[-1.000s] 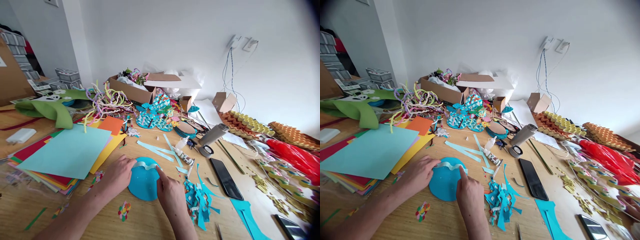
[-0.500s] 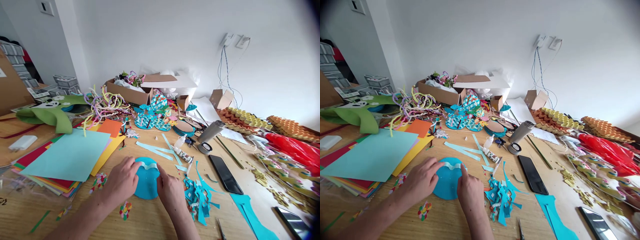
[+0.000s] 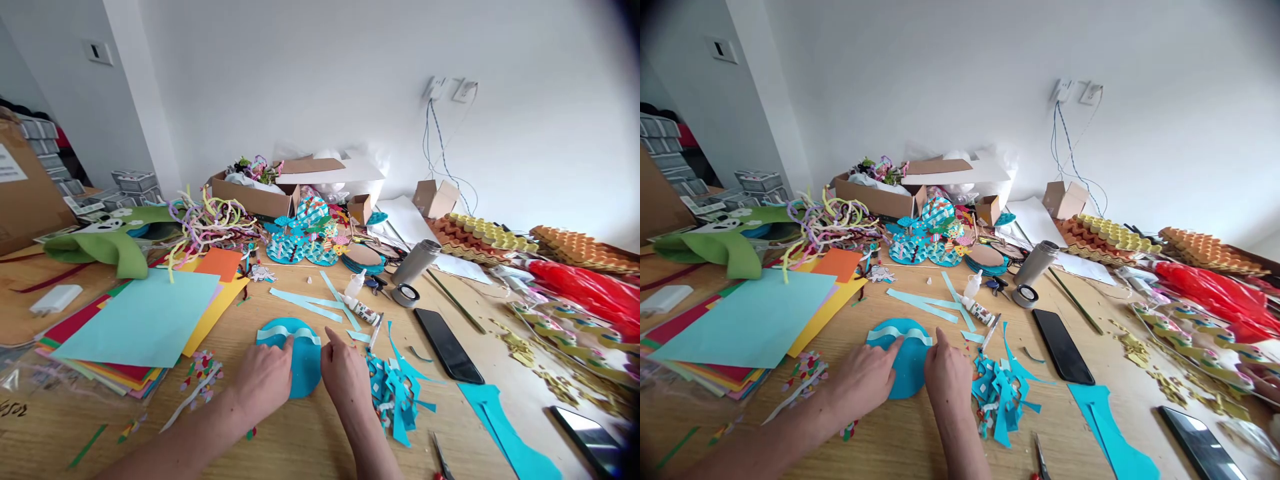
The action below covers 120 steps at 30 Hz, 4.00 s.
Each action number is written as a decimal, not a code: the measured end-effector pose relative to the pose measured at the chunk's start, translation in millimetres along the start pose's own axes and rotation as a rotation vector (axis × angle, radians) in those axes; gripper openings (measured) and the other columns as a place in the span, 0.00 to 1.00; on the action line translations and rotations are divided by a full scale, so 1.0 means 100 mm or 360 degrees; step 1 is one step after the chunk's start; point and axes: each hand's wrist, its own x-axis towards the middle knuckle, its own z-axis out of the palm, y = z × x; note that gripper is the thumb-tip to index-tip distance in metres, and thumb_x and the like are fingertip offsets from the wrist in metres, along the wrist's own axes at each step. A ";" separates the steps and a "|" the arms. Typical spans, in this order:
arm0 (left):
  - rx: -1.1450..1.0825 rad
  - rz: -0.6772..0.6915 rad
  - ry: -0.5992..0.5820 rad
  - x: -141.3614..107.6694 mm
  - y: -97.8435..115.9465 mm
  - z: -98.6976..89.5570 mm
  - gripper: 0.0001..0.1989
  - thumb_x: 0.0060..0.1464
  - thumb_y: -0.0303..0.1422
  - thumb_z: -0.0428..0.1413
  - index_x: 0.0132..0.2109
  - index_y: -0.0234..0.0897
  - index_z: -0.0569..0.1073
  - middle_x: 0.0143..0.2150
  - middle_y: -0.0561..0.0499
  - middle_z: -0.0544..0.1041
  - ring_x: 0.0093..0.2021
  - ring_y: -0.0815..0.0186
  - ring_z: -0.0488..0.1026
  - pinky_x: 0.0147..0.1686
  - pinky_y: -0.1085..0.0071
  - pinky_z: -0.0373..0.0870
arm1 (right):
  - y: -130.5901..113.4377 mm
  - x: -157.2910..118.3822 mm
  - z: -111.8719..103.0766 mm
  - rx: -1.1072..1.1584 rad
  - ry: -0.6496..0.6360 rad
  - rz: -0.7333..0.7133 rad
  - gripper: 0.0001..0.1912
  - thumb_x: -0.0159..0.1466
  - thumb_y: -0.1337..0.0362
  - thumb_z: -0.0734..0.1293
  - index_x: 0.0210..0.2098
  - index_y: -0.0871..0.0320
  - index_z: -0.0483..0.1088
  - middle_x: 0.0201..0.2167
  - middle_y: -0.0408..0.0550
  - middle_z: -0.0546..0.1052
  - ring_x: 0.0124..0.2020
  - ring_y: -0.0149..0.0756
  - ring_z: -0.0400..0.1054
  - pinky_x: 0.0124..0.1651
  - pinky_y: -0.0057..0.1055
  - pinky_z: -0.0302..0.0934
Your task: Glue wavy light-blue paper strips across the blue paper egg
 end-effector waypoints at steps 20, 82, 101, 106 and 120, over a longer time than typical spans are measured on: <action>-0.0014 -0.0015 0.0003 0.07 0.02 0.09 0.27 0.54 0.25 0.47 0.62 0.26 0.64 0.31 0.38 0.80 0.34 0.52 0.79 0.31 0.63 0.73 | 0.00 -0.05 0.14 0.0039 0.0045 -0.0393 0.24 0.63 0.71 0.57 0.55 0.53 0.71 0.26 0.49 0.81 0.27 0.38 0.75 0.28 0.27 0.56; -0.0075 0.0008 -0.0120 0.08 0.03 0.00 0.28 0.56 0.26 0.46 0.64 0.24 0.61 0.34 0.36 0.80 0.35 0.51 0.79 0.33 0.60 0.73 | -0.19 -0.10 0.10 -0.0312 -0.0320 -0.0388 0.24 0.64 0.71 0.55 0.58 0.59 0.67 0.31 0.54 0.81 0.33 0.47 0.77 0.30 0.31 0.61; -0.0051 0.0015 -0.0078 0.07 0.02 0.05 0.29 0.52 0.25 0.49 0.63 0.24 0.62 0.33 0.37 0.80 0.35 0.50 0.79 0.32 0.59 0.74 | -0.26 -0.11 0.04 -0.0375 -0.0374 -0.0366 0.23 0.64 0.73 0.56 0.57 0.62 0.66 0.30 0.57 0.81 0.33 0.50 0.77 0.31 0.34 0.66; -0.0064 0.0018 -0.0112 0.07 0.03 0.03 0.29 0.53 0.25 0.49 0.63 0.23 0.61 0.33 0.36 0.80 0.34 0.49 0.79 0.32 0.58 0.74 | -0.29 -0.11 0.01 -0.0397 -0.0395 -0.0353 0.23 0.64 0.74 0.56 0.58 0.61 0.65 0.31 0.58 0.81 0.34 0.49 0.78 0.32 0.34 0.66; -0.0029 0.0038 -0.0123 0.09 0.03 0.01 0.28 0.54 0.24 0.47 0.62 0.21 0.61 0.32 0.36 0.80 0.33 0.52 0.79 0.30 0.62 0.73 | -0.34 -0.06 -0.06 -0.0466 -0.0508 -0.0323 0.23 0.66 0.73 0.55 0.58 0.60 0.66 0.34 0.58 0.81 0.37 0.50 0.77 0.33 0.36 0.66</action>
